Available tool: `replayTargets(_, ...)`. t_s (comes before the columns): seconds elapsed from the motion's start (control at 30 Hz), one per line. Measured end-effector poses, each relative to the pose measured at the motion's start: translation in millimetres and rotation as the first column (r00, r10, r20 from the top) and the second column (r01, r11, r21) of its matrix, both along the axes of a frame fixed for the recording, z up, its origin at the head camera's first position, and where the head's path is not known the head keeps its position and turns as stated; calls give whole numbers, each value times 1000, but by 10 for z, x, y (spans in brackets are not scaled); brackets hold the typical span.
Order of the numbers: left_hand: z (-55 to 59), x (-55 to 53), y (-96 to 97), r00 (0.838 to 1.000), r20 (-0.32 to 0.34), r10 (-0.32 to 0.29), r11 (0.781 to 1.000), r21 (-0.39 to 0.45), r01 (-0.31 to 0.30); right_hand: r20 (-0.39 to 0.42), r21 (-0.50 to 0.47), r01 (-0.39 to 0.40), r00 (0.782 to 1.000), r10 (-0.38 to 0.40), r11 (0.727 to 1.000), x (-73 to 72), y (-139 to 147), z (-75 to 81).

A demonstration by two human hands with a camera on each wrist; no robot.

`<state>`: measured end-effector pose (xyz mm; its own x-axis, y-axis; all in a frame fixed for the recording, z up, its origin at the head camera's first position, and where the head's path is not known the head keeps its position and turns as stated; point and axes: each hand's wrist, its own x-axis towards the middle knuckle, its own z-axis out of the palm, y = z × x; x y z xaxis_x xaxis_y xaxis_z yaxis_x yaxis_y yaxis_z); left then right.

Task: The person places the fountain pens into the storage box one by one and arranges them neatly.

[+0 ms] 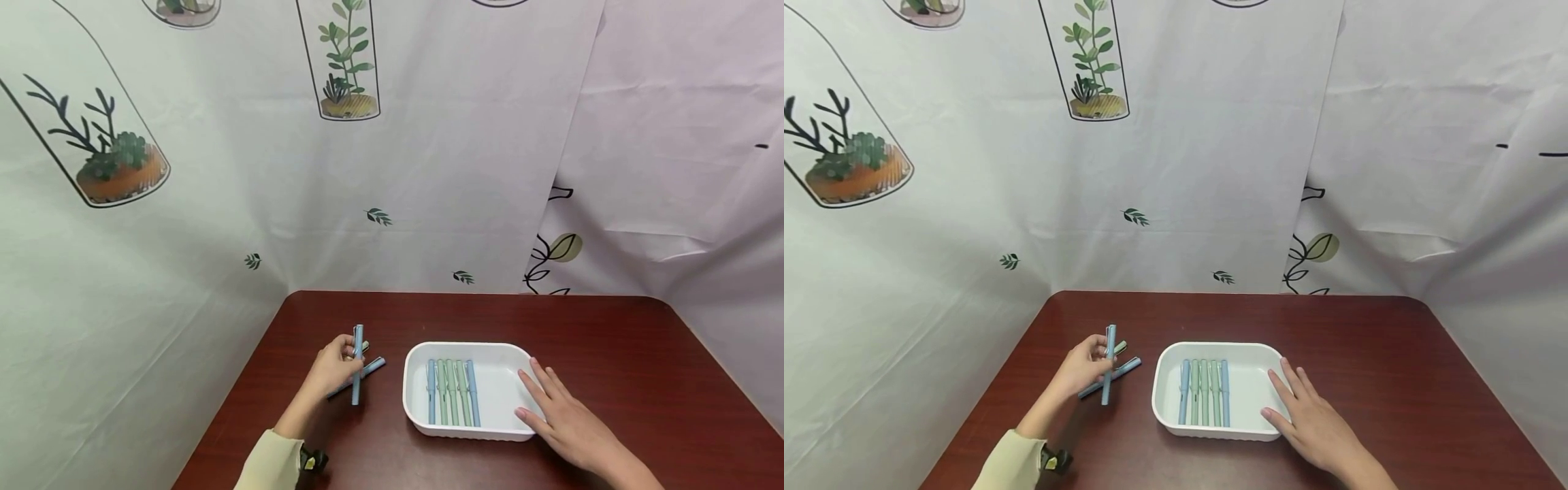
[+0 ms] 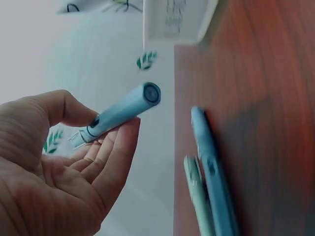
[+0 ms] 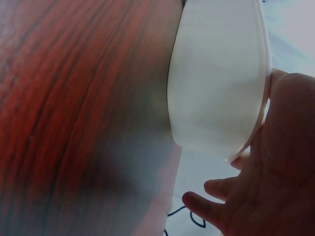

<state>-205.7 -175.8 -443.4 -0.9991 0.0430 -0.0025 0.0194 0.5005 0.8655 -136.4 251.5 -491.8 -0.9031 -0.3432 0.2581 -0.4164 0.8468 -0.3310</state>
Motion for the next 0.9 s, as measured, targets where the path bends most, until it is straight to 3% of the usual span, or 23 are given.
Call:
replayTargets(0.33, 30, 110, 315, 995, -21, -97, 974, 203, 100, 17, -5, 2, 1000, -2, 1000, -3, -9, 7)
replayTargets(0.53, 61, 138, 504, 983, -48, -180, 945, 270, 186, 14, -10, -2, 1000, 2, 1000, -7, -15, 21)
replayTargets(0.9, 21, 129, 794, 956, -9, -292, 878, 394, 272, 19, -1, -1, 1000, 1, 1000, -8, -9, 13)
